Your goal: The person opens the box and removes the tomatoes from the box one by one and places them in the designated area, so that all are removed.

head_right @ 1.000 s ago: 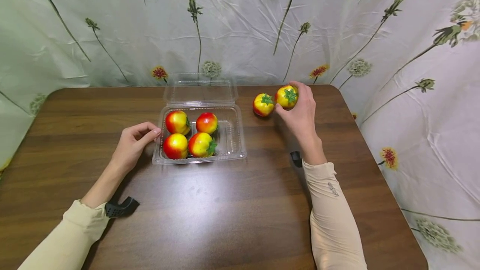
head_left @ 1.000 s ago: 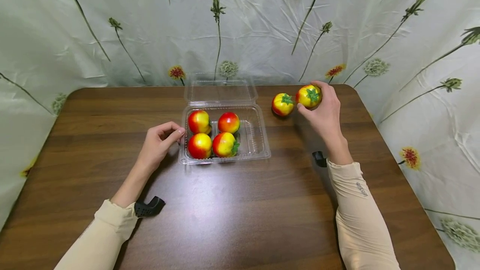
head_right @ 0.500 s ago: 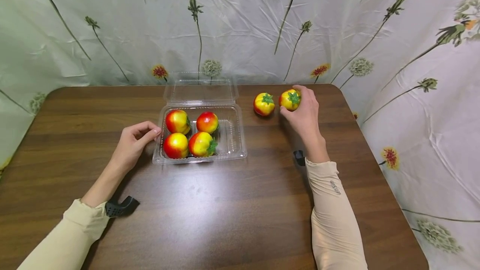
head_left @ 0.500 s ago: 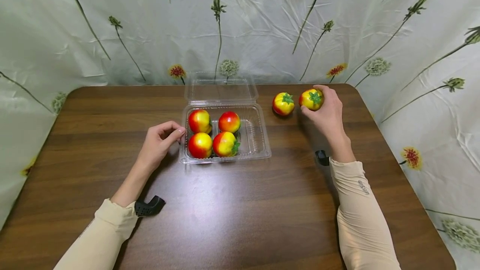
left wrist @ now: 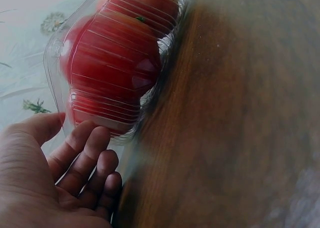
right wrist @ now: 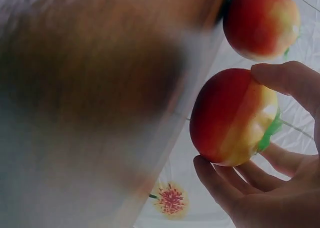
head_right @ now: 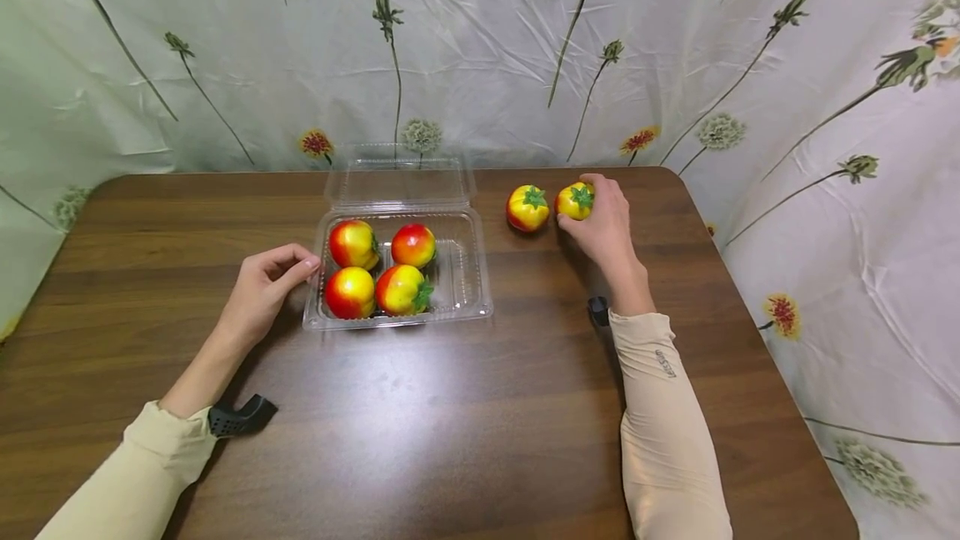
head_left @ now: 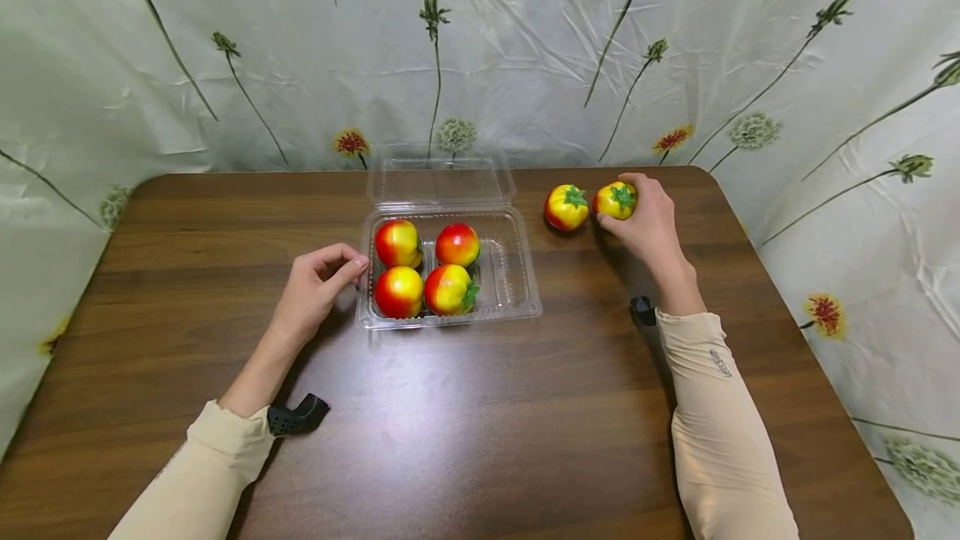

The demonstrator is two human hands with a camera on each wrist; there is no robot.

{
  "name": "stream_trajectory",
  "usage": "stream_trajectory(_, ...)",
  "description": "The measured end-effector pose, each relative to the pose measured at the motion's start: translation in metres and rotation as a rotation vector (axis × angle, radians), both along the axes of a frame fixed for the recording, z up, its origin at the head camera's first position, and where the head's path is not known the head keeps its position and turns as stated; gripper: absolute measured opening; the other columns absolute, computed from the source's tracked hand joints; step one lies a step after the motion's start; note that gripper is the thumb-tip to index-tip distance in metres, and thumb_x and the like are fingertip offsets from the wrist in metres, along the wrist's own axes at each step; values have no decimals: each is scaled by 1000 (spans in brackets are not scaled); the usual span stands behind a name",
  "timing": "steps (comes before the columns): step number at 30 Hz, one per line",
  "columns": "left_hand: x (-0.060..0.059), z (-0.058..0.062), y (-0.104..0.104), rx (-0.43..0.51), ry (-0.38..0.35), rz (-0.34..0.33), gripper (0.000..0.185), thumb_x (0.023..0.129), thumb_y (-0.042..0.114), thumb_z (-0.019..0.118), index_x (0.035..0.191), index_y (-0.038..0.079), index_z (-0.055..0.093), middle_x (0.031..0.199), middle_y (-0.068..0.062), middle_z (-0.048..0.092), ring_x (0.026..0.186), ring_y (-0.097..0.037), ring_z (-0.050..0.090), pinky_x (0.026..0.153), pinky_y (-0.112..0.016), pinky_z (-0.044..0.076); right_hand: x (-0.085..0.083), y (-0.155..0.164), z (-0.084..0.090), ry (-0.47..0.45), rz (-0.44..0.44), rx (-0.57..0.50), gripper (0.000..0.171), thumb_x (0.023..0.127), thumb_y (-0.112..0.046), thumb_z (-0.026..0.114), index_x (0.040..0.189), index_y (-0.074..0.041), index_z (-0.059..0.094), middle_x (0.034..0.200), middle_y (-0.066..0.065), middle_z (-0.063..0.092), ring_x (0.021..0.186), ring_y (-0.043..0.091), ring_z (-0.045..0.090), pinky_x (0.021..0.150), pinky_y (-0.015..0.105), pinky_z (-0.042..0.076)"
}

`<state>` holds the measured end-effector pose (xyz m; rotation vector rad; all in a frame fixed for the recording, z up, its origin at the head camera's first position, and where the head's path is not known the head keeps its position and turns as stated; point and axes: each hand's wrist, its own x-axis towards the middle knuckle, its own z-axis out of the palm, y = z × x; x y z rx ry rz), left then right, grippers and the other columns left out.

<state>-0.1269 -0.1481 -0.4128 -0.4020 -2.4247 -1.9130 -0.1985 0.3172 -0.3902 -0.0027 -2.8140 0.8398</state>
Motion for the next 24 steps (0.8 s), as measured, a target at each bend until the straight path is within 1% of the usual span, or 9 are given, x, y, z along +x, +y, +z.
stream_trajectory(4, 0, 0, 0, 0, 2, 1, 16, 95, 7, 64, 89, -7, 66, 77, -18, 61, 72, -31, 52, 64, -24, 46, -3, 0, -2, -33, 12, 4, 66, 81, -17, 77, 137, 2, 47, 134, 28, 49, 120, 43, 46, 104, 55, 34)
stream_trajectory(7, 0, 0, 0, -11, 4, 3, 16, 96, 8, 64, 89, -6, 66, 76, -15, 61, 72, -31, 52, 64, -25, 46, -2, 1, -3, -35, 10, 2, 66, 81, -16, 77, 137, 3, 46, 134, 28, 48, 120, 43, 45, 104, 56, 33)
stream_trajectory(10, 0, 0, 0, -18, 3, 3, 16, 96, 9, 63, 89, -6, 66, 76, -16, 61, 72, -31, 52, 64, -26, 46, -2, 1, -3, -40, 7, -1, 67, 82, -16, 77, 138, 2, 45, 135, 28, 48, 120, 43, 45, 104, 56, 34)
stream_trajectory(14, 1, 1, 0, -11, 3, 2, 16, 95, 7, 64, 89, -7, 66, 77, -21, 59, 72, -31, 51, 64, -24, 44, -2, 1, -3, -45, 6, -5, 70, 82, -17, 76, 140, 2, 42, 135, 28, 47, 120, 43, 46, 105, 55, 35)
stream_trajectory(18, 1, 2, 1, -2, 5, -5, 16, 95, 6, 63, 89, -8, 65, 77, -21, 59, 71, -31, 51, 64, -25, 45, -3, 1, -4, -37, 1, 0, 73, 81, -17, 76, 140, 4, 39, 134, 29, 47, 119, 43, 46, 106, 54, 35)
stream_trajectory(22, -1, -3, -1, -6, 14, -2, 15, 95, 7, 64, 89, -7, 66, 77, -20, 59, 71, -29, 51, 63, -24, 44, -2, 0, -4, -10, 0, 13, 70, 81, -18, 77, 138, 5, 43, 133, 29, 47, 120, 43, 45, 106, 55, 32)
stream_trajectory(24, -4, -10, -3, -4, 14, 1, 14, 95, 7, 64, 89, -5, 66, 78, -21, 60, 71, -29, 51, 63, -22, 44, -2, -1, -3, 19, -1, 19, 68, 82, -19, 77, 136, 5, 45, 133, 28, 48, 121, 44, 44, 106, 55, 30)
